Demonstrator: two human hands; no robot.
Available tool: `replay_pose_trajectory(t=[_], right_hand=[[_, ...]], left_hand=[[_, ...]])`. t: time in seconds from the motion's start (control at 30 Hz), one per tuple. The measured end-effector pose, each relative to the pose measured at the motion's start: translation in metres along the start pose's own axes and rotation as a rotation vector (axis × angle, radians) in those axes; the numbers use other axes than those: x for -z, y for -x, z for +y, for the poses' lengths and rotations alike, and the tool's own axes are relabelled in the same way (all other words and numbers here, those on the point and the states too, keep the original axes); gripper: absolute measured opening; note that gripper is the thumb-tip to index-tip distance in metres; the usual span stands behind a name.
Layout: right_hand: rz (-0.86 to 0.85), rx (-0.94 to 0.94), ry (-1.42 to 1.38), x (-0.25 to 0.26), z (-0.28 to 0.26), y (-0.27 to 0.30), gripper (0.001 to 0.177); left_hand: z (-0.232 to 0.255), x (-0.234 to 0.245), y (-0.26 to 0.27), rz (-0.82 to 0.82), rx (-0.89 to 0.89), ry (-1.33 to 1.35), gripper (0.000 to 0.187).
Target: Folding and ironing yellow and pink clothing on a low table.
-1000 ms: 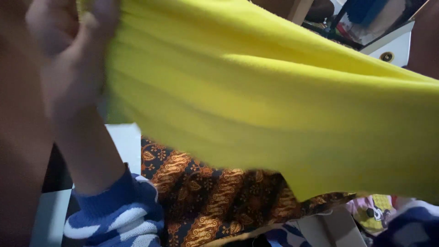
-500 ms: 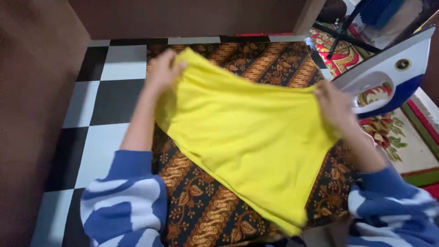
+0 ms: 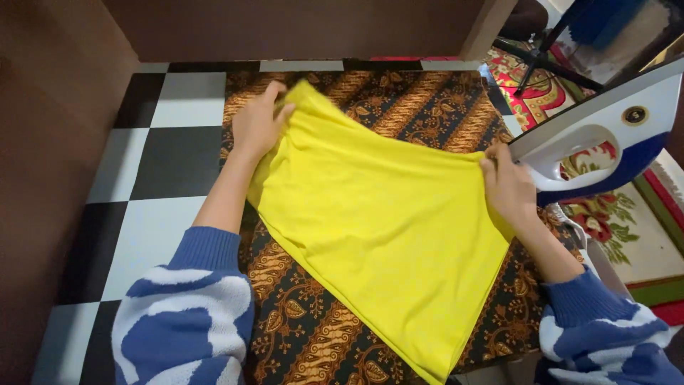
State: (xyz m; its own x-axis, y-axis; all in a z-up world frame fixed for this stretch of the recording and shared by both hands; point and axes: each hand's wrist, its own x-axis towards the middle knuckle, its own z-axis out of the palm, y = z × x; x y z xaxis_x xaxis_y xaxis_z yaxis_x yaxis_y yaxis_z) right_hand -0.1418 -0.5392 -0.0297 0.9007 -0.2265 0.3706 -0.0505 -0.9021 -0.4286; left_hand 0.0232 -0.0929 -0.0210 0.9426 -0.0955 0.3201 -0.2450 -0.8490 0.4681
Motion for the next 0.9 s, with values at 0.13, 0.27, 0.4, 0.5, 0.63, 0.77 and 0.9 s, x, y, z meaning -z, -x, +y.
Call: replay_pose_trajectory(t=[0.13,0.27,0.4,0.5,0.63,0.77,0.9], right_hand=[[-0.126,-0.002,0.166,0.002,0.005,0.000,0.041],[-0.223,-0.060,0.199,0.005,-0.001,0.001,0.050],[-0.197,-0.057,0.180,0.003,0.004,0.004,0.052],[-0.188,-0.014,0.113,0.007,0.003,0.005,0.048],[-0.098,-0.013,0.204,0.014,-0.018,0.010,0.034],[-0.031,-0.005,0.243,0.015,-0.021,0.016,0.029],[-0.097,0.079,0.294,0.010,-0.005,0.020,0.030]], left_hand=[[-0.014,-0.019,-0.015,-0.102,0.084,-0.089,0.061],[0.008,-0.007,-0.030,-0.326,0.155,-0.136,0.070],[0.008,-0.036,-0.064,-0.369,0.198,-0.066,0.071],[0.006,-0.062,-0.074,-0.316,0.144,0.024,0.058],[-0.005,-0.082,-0.070,0.239,-0.233,-0.059,0.047],[0.001,-0.077,-0.064,0.061,-0.215,-0.026,0.055],[0.006,-0.050,-0.059,-0.035,-0.092,-0.196,0.070]])
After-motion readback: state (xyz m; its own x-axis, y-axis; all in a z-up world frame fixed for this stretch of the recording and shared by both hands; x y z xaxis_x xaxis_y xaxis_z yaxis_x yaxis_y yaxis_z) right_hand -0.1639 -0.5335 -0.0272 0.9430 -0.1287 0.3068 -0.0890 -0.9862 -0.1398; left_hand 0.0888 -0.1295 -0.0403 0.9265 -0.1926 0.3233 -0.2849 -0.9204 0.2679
